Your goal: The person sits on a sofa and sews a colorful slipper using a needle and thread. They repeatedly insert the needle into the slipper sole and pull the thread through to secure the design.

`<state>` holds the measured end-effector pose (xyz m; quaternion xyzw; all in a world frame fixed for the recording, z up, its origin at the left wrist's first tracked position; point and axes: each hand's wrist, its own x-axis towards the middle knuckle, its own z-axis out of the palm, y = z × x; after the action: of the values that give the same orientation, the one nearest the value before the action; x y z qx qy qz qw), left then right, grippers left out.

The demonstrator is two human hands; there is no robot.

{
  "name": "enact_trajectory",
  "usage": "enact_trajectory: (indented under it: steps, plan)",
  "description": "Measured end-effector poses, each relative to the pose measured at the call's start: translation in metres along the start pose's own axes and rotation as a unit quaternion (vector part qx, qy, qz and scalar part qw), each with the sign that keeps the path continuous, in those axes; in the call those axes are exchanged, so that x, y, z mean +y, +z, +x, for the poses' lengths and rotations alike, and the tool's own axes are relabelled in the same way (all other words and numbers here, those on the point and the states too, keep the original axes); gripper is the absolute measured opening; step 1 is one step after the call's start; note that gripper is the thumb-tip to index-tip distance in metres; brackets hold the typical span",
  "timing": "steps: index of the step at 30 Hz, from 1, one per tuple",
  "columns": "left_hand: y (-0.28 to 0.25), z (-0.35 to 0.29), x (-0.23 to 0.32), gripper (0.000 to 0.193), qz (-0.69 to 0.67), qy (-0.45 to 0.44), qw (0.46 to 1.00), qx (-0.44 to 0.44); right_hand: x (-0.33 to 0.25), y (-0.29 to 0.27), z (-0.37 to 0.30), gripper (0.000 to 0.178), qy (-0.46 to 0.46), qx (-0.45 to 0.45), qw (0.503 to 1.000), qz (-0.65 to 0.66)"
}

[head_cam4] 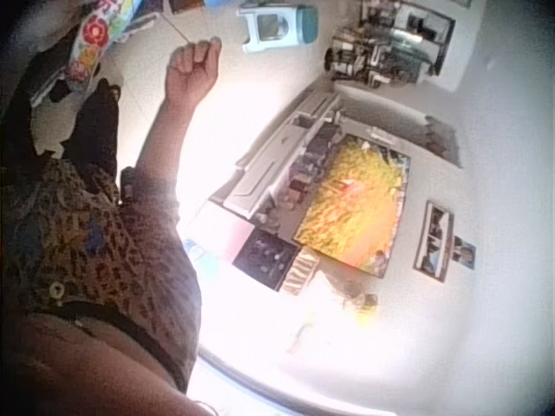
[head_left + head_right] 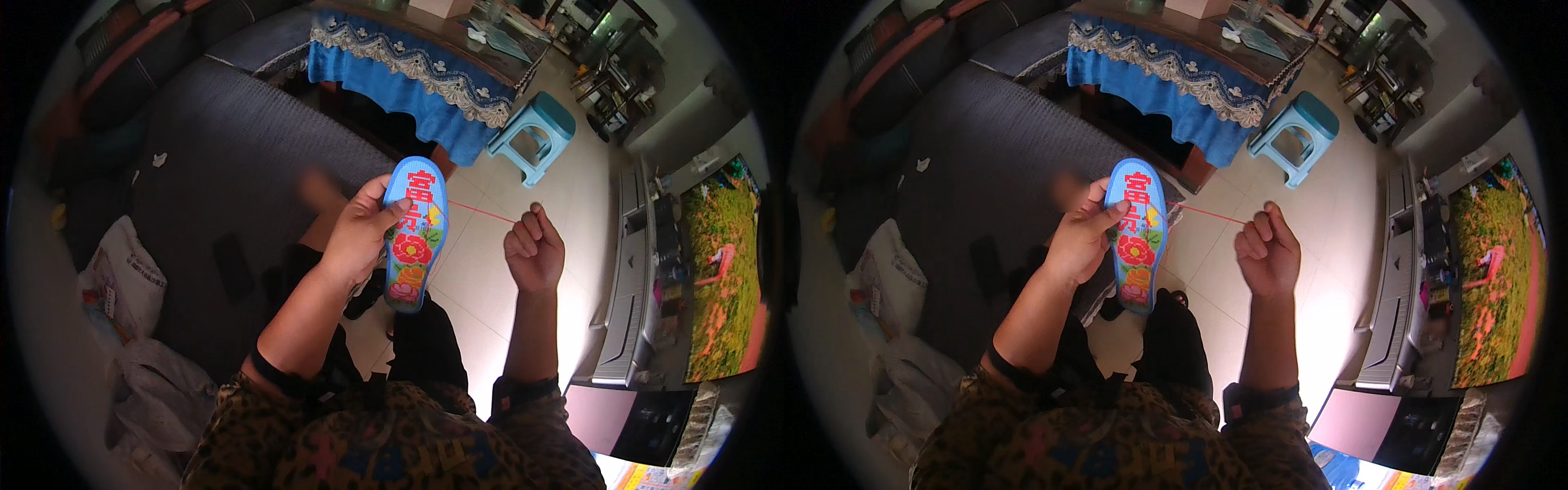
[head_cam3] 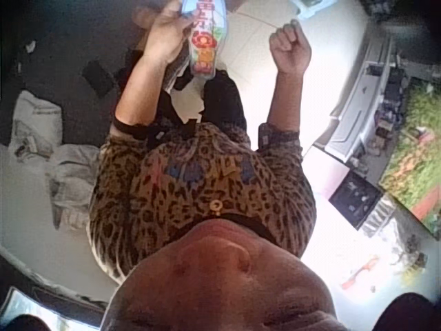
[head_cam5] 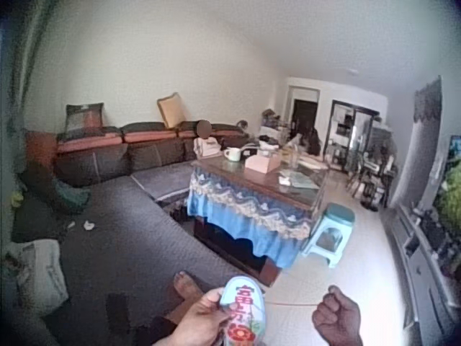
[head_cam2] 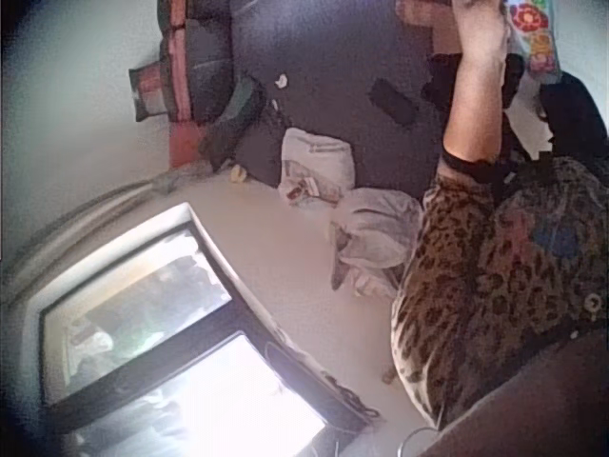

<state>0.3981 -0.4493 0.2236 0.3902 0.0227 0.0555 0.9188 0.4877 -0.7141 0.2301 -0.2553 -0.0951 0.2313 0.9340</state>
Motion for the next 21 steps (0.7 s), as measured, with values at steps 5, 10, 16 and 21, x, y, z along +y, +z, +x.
enact_trajectory:
  steps: [5, 10, 16, 21]
  plan:
    - [-0.008, 0.0, 0.01, 0.024, -0.062, 0.01, 0.998, 0.005, -0.041, -0.103, -0.024, 0.023, -0.023, 0.337, 0.934, -0.121]
    - [-0.01, 0.0, 0.016, 0.026, -0.094, 0.042, 0.995, 0.01, -0.101, -0.26, -0.116, 0.029, -0.035, 0.512, 0.847, -0.141]
    - [-0.017, -0.003, 0.026, 0.032, -0.147, 0.136, 0.98, -0.003, -0.161, -0.384, -0.248, 0.02, -0.489, 0.266, 0.39, 0.733]
    - [-0.019, 0.002, 0.022, 0.04, -0.265, 0.072, 0.954, -0.122, -0.169, -0.36, -0.204, 0.034, -0.415, -0.348, 0.039, 0.84]
